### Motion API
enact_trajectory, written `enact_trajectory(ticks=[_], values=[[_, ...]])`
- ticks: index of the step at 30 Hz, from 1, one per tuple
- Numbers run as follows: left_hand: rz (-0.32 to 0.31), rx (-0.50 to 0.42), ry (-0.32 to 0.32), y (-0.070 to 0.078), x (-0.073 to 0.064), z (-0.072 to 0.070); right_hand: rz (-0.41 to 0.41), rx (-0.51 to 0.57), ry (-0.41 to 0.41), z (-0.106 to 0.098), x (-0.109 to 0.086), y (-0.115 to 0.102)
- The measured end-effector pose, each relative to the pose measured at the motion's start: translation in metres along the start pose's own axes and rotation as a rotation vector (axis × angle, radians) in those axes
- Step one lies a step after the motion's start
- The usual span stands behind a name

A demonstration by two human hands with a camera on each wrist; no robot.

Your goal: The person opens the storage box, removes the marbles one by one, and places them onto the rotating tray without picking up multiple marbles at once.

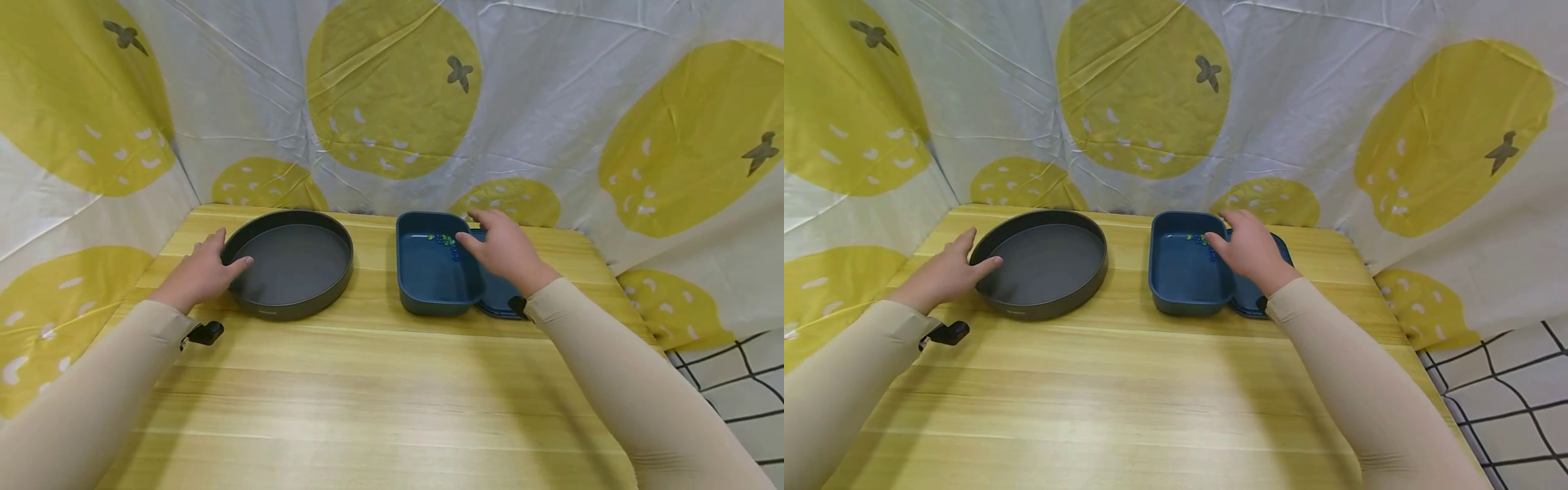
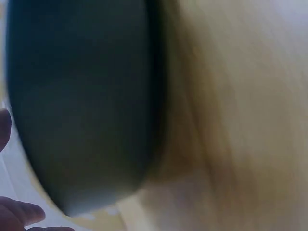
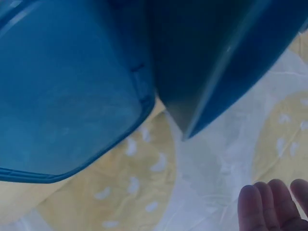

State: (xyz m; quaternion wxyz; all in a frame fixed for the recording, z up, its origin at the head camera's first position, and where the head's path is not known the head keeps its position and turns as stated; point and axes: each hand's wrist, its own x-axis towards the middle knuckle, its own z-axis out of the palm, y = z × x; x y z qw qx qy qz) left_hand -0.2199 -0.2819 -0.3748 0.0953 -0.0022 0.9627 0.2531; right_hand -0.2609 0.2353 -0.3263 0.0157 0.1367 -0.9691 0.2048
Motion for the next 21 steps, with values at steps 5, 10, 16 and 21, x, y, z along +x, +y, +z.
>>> enact_trajectory(ticks=[5, 10, 16, 21], values=[[-0.049, -0.031, -0.058, -0.012, 0.004, 0.006, -0.002, 0.068, -0.039, 0.002, 0.023, -0.01], [-0.056, -0.055, -0.092, -0.015, 0.008, 0.014, -0.015, 0.073, -0.113, 0.015, 0.049, -0.013], [-0.049, -0.088, -0.101, -0.017, 0.009, 0.022, -0.057, 0.009, -0.199, 0.026, 0.071, -0.013], [-0.052, -0.103, -0.105, -0.016, 0.007, 0.024, -0.03, 0.037, -0.216, 0.018, 0.081, -0.02]])
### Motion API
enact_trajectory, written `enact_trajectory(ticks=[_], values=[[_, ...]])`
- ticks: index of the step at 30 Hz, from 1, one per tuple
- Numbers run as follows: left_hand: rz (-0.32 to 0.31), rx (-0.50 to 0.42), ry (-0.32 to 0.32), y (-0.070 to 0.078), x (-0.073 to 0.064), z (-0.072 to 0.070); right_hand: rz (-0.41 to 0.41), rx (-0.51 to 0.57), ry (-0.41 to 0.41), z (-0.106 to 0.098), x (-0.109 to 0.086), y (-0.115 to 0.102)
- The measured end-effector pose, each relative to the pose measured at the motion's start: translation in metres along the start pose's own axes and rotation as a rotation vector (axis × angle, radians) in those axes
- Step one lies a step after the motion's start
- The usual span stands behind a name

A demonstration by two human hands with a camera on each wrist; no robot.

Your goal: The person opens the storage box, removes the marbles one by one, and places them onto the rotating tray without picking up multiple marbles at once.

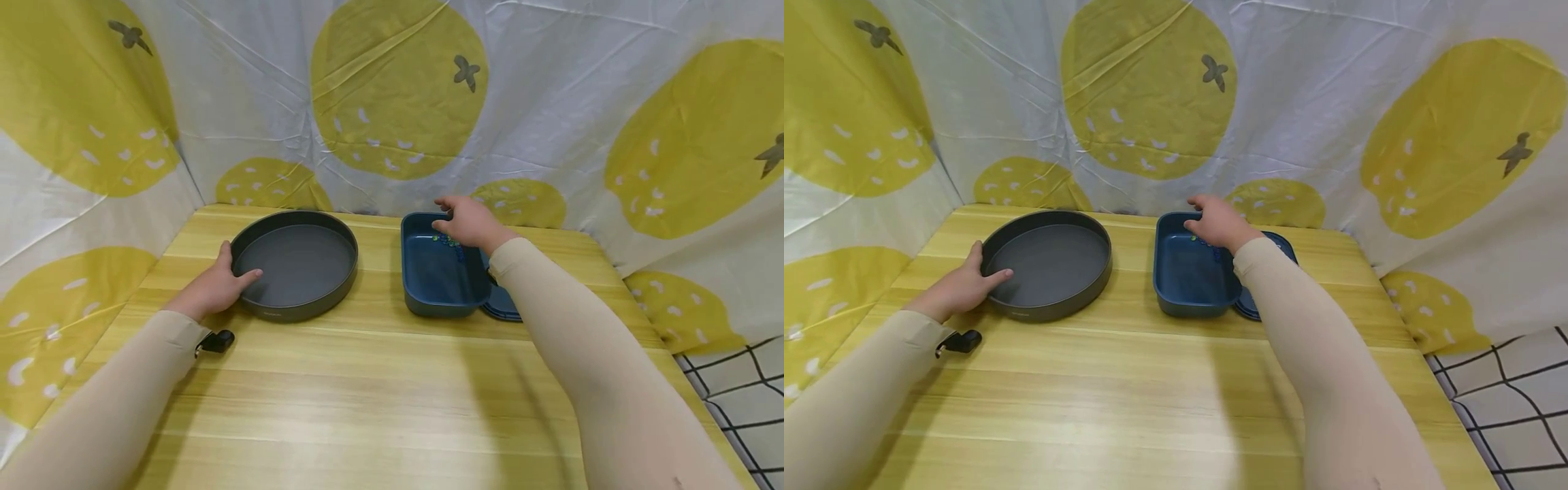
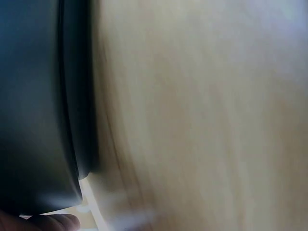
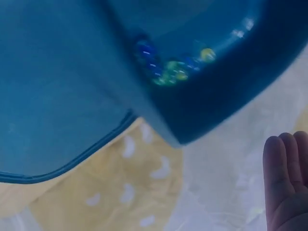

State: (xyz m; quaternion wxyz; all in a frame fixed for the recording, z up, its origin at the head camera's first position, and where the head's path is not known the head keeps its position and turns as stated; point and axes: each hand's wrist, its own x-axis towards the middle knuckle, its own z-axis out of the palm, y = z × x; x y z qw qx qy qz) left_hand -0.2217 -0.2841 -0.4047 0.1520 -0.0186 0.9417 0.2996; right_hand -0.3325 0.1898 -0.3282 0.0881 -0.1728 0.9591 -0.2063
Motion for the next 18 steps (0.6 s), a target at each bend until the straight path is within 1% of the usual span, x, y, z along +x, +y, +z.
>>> enact_trajectory(ticks=[3, 7, 11, 14, 18], values=[[-0.004, 0.005, -0.001, 0.001, 0.0, 0.001, 0.02, 0.049, -0.002, -0.001, 0.006, -0.002], [-0.006, 0.02, -0.003, 0.001, 0.0, 0.001, 0.034, 0.088, -0.021, 0.007, 0.017, -0.002], [-0.006, 0.04, -0.007, 0.003, 0.0, 0.0, 0.05, 0.055, -0.041, 0.015, 0.027, 0.006], [-0.011, 0.054, -0.007, 0.003, 0.0, 0.0, 0.066, 0.006, -0.072, 0.021, 0.032, 0.013], [-0.011, 0.056, -0.004, 0.003, 0.0, 0.001, 0.107, -0.063, -0.126, 0.027, 0.036, 0.023]])
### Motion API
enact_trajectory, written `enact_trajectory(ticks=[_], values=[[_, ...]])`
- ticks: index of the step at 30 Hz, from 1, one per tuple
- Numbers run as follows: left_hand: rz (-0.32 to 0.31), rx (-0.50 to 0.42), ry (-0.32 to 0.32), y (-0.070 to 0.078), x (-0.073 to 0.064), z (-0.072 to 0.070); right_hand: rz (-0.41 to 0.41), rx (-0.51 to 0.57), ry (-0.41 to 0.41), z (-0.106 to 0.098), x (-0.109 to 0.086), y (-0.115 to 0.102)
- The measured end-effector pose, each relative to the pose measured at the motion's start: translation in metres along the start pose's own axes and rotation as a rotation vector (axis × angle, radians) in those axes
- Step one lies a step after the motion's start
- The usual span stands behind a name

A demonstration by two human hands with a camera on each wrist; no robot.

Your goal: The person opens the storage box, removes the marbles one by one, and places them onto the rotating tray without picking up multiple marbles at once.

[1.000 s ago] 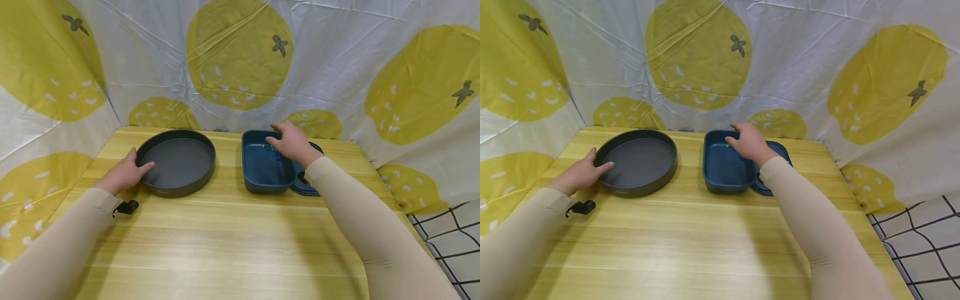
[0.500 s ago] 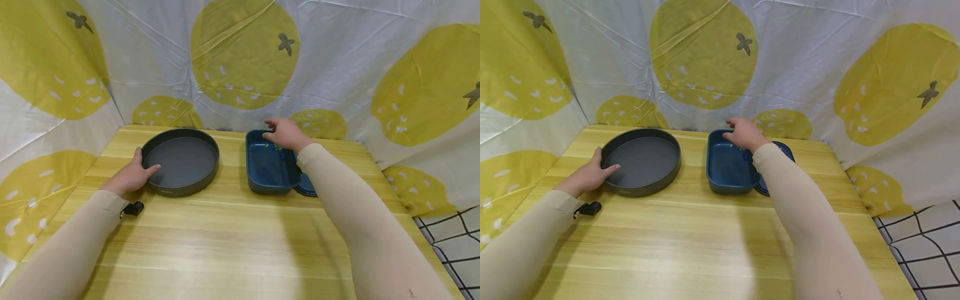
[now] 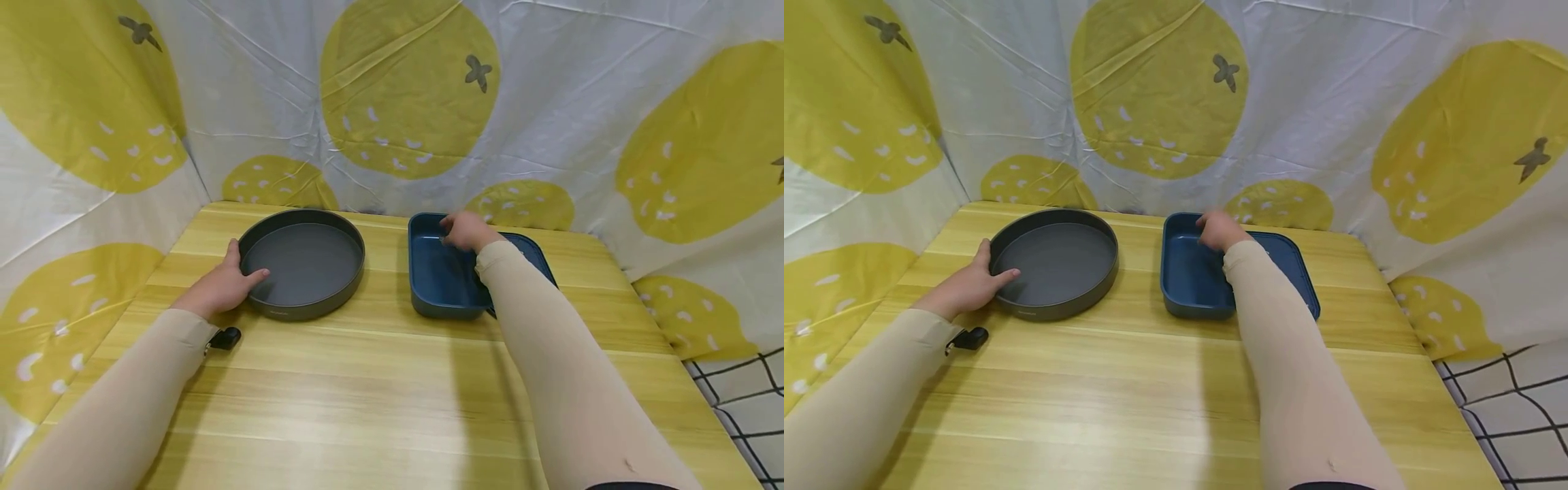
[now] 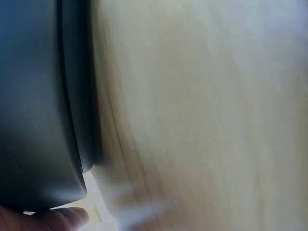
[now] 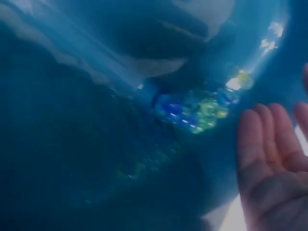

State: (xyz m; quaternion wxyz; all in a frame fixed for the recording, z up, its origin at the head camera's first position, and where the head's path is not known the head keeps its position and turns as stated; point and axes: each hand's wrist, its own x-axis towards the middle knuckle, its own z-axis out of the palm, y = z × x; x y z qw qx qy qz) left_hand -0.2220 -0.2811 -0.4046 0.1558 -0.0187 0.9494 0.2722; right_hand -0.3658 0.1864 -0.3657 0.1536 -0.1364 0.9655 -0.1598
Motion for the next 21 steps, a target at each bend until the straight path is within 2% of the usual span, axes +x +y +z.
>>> enact_trajectory(ticks=[6, 13, 18, 21], values=[[0.008, -0.003, 0.0, 0.004, 0.001, 0.003, 0.088, -0.021, -0.065, 0.008, 0.0, 0.009], [-0.009, -0.011, -0.003, 0.005, 0.0, 0.002, 0.029, -0.014, -0.005, 0.014, 0.002, 0.007], [-0.019, -0.013, 0.0, 0.002, 0.0, 0.001, 0.027, 0.056, -0.002, 0.018, 0.002, 0.006], [-0.024, -0.007, 0.0, 0.0, -0.001, 0.0, 0.011, 0.038, -0.014, 0.021, 0.005, 0.005]])
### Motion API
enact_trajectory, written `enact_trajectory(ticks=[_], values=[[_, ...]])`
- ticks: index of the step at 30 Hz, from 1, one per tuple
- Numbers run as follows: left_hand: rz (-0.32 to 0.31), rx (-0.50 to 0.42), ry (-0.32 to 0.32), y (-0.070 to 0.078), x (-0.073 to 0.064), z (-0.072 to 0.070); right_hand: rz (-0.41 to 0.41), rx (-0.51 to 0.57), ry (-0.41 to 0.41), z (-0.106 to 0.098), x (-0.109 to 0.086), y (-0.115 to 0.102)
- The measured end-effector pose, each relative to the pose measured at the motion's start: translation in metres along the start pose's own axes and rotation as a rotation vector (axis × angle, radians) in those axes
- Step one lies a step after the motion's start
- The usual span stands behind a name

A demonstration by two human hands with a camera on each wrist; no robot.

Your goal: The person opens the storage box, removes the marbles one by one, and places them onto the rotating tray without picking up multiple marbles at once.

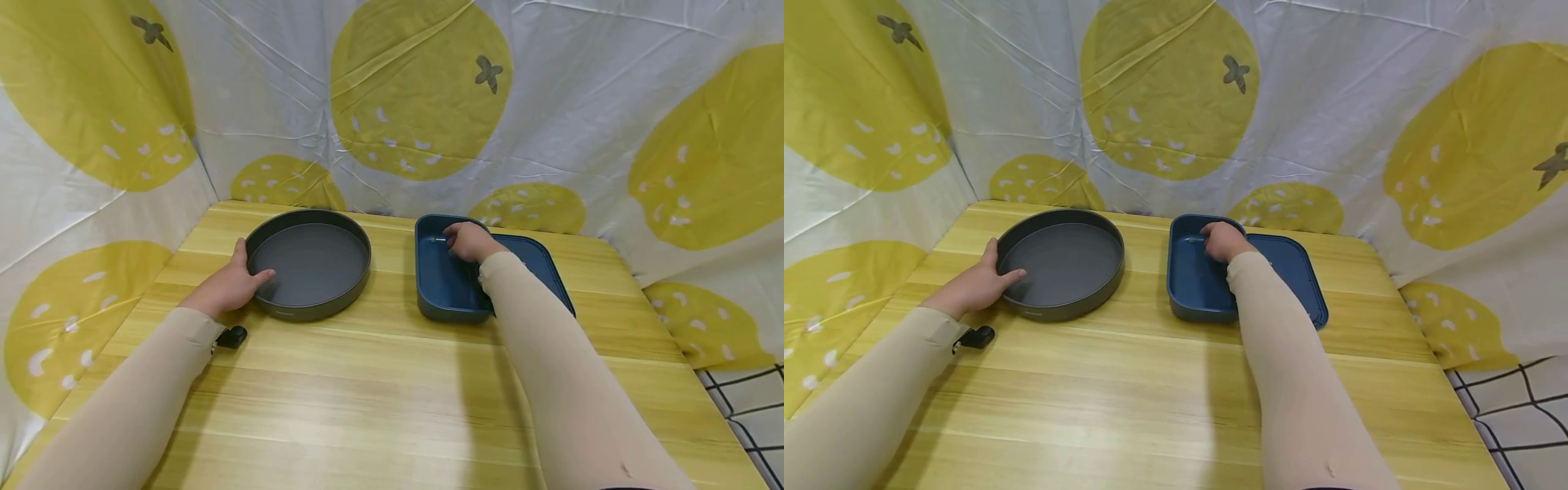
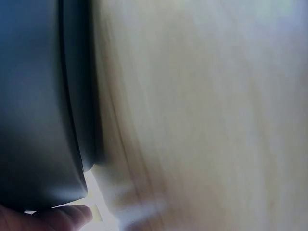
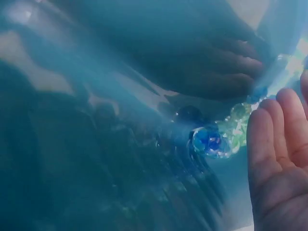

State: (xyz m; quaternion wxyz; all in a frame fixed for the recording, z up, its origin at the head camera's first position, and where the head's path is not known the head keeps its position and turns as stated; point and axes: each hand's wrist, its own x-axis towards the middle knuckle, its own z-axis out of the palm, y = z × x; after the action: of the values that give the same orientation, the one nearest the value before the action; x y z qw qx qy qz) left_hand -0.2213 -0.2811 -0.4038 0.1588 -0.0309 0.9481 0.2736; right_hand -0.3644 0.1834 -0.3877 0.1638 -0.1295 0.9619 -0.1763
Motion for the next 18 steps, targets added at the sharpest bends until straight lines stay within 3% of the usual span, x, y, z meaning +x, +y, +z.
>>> enact_trajectory(ticks=[5, 13, 18], values=[[-0.003, -0.004, -0.006, 0.0, 0.0, 0.0, -0.03, -0.05, -0.024, 0.006, 0.003, -0.002], [-0.004, -0.009, 0.002, -0.001, 0.001, 0.001, -0.009, -0.007, -0.047, 0.014, 0.007, -0.009], [-0.006, -0.008, 0.001, -0.001, 0.001, 0.001, -0.039, -0.017, -0.081, 0.016, 0.01, -0.01]])
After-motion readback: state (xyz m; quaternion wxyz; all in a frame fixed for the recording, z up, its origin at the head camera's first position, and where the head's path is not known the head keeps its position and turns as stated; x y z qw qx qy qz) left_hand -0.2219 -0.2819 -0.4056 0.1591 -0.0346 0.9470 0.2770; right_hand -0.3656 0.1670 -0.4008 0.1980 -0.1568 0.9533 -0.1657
